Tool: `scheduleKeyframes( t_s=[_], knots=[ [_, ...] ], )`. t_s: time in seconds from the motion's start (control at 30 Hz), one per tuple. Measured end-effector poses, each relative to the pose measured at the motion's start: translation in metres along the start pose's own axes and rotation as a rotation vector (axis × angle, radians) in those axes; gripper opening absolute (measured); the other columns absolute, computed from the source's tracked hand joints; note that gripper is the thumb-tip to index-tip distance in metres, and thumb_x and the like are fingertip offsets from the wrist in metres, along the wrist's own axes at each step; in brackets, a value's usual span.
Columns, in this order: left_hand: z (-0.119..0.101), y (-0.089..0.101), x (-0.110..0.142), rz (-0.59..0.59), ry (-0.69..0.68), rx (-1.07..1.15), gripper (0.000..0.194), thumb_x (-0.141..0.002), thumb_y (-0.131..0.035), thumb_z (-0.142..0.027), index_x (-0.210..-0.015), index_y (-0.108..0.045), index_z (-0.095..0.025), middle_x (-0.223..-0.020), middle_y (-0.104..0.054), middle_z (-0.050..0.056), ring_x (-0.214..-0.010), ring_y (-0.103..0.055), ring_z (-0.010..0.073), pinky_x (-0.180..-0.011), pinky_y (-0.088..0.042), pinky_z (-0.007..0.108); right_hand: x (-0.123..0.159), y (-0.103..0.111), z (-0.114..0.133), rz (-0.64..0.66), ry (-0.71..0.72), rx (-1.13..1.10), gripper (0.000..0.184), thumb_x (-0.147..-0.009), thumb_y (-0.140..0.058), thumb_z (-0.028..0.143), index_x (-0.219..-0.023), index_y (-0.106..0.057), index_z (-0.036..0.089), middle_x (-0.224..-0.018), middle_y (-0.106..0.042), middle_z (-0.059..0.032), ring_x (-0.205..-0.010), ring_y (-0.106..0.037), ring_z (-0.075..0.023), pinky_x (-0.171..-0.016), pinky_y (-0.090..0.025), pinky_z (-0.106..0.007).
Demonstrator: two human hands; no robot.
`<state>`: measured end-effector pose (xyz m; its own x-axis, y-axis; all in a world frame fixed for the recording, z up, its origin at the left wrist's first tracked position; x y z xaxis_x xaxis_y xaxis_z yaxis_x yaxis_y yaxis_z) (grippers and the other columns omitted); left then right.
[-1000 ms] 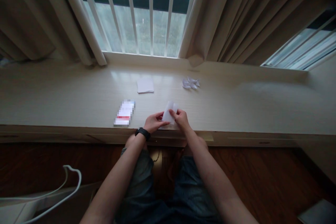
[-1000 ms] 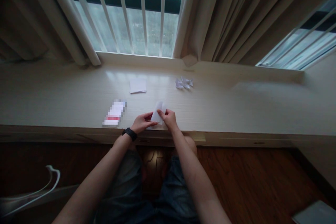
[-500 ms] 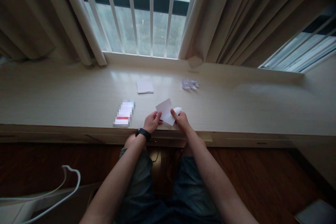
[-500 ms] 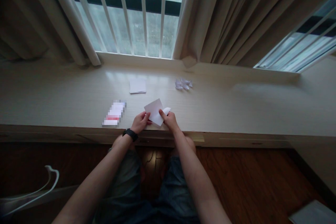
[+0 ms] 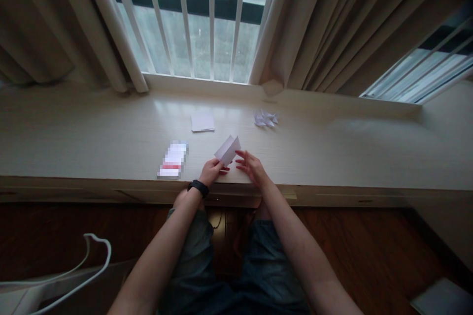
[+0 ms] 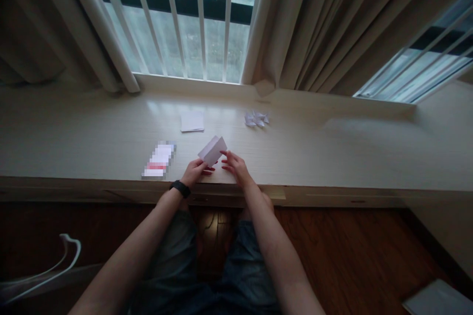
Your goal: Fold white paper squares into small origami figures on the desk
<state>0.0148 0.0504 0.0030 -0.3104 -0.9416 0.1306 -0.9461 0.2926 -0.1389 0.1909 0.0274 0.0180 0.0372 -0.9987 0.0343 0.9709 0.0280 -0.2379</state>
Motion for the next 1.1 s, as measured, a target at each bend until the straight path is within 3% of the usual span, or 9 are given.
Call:
scheduleKeyframes(
  t_s=[0.23,0.37,0.53,0.63,0.73,0.83,0.9,1.0,1.1],
  knots=[
    [-0.010,0.003,0.005,0.109,0.046,0.057,0.030,-0.065,-0.069,-0.034,-0.081,-0.068,-0.008,-0.084,-0.070,0.011,-0.077,-0.065,0.0205,-0.070,-0.052,0.031,-0.012,-0.004,-0.020,-0.205,0.084,0.086,0.036,-0.059,-0.078,0.039,-0.085,-0.068,0.016,-0.080,-0.068,-0.0039,-0.068,-0.060,-0.0139,-0.062,-0.049,-0.026],
    [-0.010,0.008,0.006,-0.013,0.000,0.148,0.047,-0.069,-0.069,-0.043,-0.103,-0.067,-0.011,-0.096,-0.069,0.010,-0.082,-0.064,0.0193,-0.066,-0.051,0.028,-0.011,0.002,-0.016,-0.206,0.084,0.191,0.035,-0.060,-0.076,0.037,-0.083,-0.061,0.017,-0.066,-0.062,0.0011,-0.059,-0.055,-0.0115,-0.048,-0.041,-0.021],
    [0.001,0.012,0.000,-0.139,0.018,0.001,0.054,-0.057,-0.080,-0.043,-0.098,-0.068,-0.010,-0.080,-0.070,0.008,-0.067,-0.061,0.0144,-0.055,-0.044,0.022,-0.009,0.007,-0.010,-0.218,0.010,0.212,0.057,-0.059,-0.076,0.042,-0.105,-0.051,0.018,-0.065,-0.062,0.0027,-0.053,-0.055,-0.0119,-0.043,-0.038,-0.020],
    [0.005,0.013,-0.003,-0.173,0.006,0.047,0.055,-0.058,-0.079,-0.045,-0.099,-0.067,-0.011,-0.083,-0.071,0.008,-0.068,-0.062,0.0147,-0.057,-0.046,0.023,-0.009,0.007,-0.009,-0.128,-0.048,0.247,0.061,-0.064,-0.073,0.047,-0.112,-0.053,0.015,-0.067,-0.065,-0.0009,-0.054,-0.057,-0.0134,-0.042,-0.038,-0.021],
    [0.006,0.014,-0.006,-0.174,0.033,0.063,0.056,-0.058,-0.080,-0.045,-0.099,-0.066,-0.011,-0.084,-0.071,0.008,-0.068,-0.063,0.0152,-0.058,-0.048,0.024,-0.010,0.009,-0.009,0.029,-0.057,0.324,0.043,-0.066,-0.072,0.046,-0.092,-0.065,0.012,-0.069,-0.065,-0.0037,-0.055,-0.057,-0.0122,-0.043,-0.036,-0.020],
    [0.004,0.015,-0.009,-0.115,0.082,0.017,0.051,-0.058,-0.080,-0.046,-0.092,-0.066,-0.011,-0.077,-0.069,0.007,-0.064,-0.062,0.0146,-0.055,-0.049,0.024,-0.010,0.012,-0.011,0.068,-0.043,0.336,0.035,-0.068,-0.071,0.044,-0.081,-0.068,0.012,-0.070,-0.066,-0.0039,-0.055,-0.056,-0.0111,-0.044,-0.036,-0.020],
    [0.002,0.015,-0.011,-0.076,0.105,0.011,0.046,-0.058,-0.080,-0.045,-0.085,-0.066,-0.011,-0.075,-0.068,0.006,-0.062,-0.061,0.0141,-0.054,-0.049,0.025,-0.009,0.014,-0.012,0.056,-0.035,0.321,0.036,-0.068,-0.070,0.044,-0.085,-0.069,0.013,-0.072,-0.067,-0.0041,-0.055,-0.056,-0.0112,-0.044,-0.037,-0.020],
    [-0.002,0.016,-0.012,-0.063,0.135,0.074,0.043,-0.056,-0.082,-0.042,-0.081,-0.065,-0.011,-0.076,-0.067,0.005,-0.064,-0.061,0.0142,-0.057,-0.052,0.027,-0.007,0.015,-0.012,-0.022,-0.010,0.260,0.051,-0.068,-0.070,0.043,-0.110,-0.064,0.015,-0.071,-0.068,-0.0025,-0.055,-0.058,-0.0124,-0.046,-0.041,-0.021],
    [-0.005,0.015,-0.011,-0.089,0.161,0.137,0.043,-0.054,-0.084,-0.037,-0.082,-0.064,-0.011,-0.075,-0.067,0.005,-0.067,-0.062,0.0152,-0.061,-0.054,0.029,-0.003,0.014,-0.012,-0.069,0.015,0.146,0.060,-0.069,-0.070,0.041,-0.123,-0.058,0.021,-0.078,-0.071,-0.0024,-0.062,-0.062,-0.0140,-0.058,-0.051,-0.027]
  ],
)
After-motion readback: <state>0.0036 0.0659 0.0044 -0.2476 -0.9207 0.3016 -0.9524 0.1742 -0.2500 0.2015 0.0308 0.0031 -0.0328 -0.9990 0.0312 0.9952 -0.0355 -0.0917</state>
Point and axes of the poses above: each hand's wrist, its own x-axis away from the middle knuckle, its own y-axis out of the back of the hand, z = x × y, the point moved 1 cm from there along -x, towards the middle knuckle
